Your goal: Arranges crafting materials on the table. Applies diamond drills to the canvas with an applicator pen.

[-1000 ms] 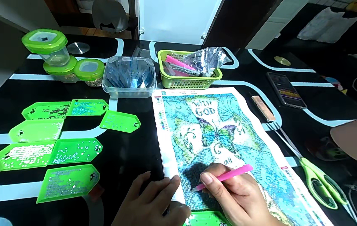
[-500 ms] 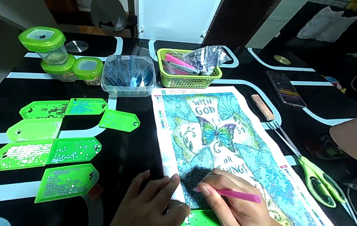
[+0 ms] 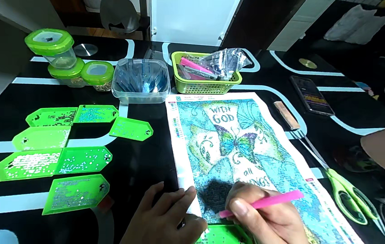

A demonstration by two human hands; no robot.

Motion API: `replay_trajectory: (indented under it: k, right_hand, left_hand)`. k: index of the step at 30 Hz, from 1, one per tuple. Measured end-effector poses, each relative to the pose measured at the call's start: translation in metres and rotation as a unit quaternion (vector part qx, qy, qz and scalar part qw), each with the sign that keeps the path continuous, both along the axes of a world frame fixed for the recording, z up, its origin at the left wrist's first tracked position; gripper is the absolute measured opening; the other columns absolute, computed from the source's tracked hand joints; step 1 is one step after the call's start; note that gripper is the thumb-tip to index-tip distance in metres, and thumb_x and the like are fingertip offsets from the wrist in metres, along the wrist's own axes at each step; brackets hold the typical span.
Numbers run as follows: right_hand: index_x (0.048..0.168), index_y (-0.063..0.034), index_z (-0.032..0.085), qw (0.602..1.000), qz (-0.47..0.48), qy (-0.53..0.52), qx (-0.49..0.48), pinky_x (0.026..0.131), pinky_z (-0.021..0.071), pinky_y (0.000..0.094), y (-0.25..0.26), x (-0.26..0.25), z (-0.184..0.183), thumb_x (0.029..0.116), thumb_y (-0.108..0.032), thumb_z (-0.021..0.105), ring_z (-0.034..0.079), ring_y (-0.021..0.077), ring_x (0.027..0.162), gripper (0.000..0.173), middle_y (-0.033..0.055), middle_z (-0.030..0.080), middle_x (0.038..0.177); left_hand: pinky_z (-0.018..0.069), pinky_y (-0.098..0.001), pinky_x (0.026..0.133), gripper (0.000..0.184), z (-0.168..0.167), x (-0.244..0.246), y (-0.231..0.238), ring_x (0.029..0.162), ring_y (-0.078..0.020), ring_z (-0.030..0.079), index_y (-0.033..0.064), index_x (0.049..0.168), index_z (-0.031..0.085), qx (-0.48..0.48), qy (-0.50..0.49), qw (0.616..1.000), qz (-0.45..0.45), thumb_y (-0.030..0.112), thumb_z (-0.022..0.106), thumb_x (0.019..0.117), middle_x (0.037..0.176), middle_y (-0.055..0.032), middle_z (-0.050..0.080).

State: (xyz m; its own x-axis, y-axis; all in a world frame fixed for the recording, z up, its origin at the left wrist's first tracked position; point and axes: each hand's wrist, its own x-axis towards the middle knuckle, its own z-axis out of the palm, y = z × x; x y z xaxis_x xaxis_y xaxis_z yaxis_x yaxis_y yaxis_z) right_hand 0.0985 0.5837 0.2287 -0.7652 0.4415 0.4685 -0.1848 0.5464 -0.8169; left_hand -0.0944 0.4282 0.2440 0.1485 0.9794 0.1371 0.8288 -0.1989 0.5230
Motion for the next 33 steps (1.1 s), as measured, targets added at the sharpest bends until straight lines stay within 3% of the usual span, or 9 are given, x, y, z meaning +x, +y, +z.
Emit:
replay_trajectory:
  k: [3,7,26,29,33]
  right_hand:
    - [0.09,-0.0027,0.059,0.998,0.06,-0.006,0.013,0.068,0.0508,0.0181,-0.005,-0.002,0.002,0.1083,-0.019,0.054,0.061,0.0084,0.072,0.025,0.008,0.059,0.077]
    - [0.091,-0.0036,0.06,0.995,0.066,-0.028,0.067,0.07,0.0506,0.0182,-0.005,-0.002,0.0,0.108,-0.019,0.054,0.062,0.0113,0.075,0.024,0.0089,0.06,0.078]
    - [0.089,-0.0039,0.06,0.993,0.085,-0.038,0.075,0.067,0.0489,0.018,-0.007,-0.003,0.001,0.108,-0.019,0.053,0.06,0.0116,0.072,0.026,0.0088,0.058,0.074]
    - [0.092,-0.0027,0.06,0.997,0.076,-0.022,-0.012,0.067,0.0499,0.0169,-0.006,-0.002,0.001,0.1086,-0.02,0.053,0.061,0.0062,0.071,0.025,0.0069,0.06,0.076]
    - [0.096,-0.0101,0.064,0.992,-0.006,0.003,-0.127,0.061,0.0518,0.012,0.004,-0.001,-0.002,0.1102,-0.024,0.05,0.062,-0.0047,0.068,0.025,-0.0054,0.065,0.077]
  left_hand:
    - [0.0301,-0.0576,0.113,0.04,-0.001,0.0,0.0,0.13,-0.03,0.059,0.0223,0.119,0.074,0.005,0.002,1.0,0.003,0.052,0.066,0.0928,0.145,-0.012,0.062]
    - [0.0302,-0.0571,0.113,0.041,-0.002,0.0,0.0,0.13,-0.0294,0.06,0.0208,0.117,0.075,0.007,0.009,1.0,0.003,0.052,0.066,0.0928,0.145,-0.0119,0.061]
    - [0.032,-0.0554,0.112,0.039,-0.003,0.001,0.001,0.128,-0.0277,0.061,0.0197,0.11,0.076,0.028,0.02,0.999,0.01,0.052,0.066,0.0915,0.143,-0.0099,0.063]
    - [0.0319,-0.0561,0.112,0.038,-0.003,0.001,0.001,0.128,-0.0281,0.061,0.0211,0.111,0.075,0.026,0.02,0.999,0.008,0.052,0.066,0.0914,0.143,-0.0099,0.063]
    - [0.0305,-0.0569,0.113,0.039,-0.002,0.0,0.001,0.128,-0.0296,0.061,0.0209,0.116,0.075,0.009,0.009,1.0,0.003,0.051,0.067,0.0919,0.145,-0.0116,0.061]
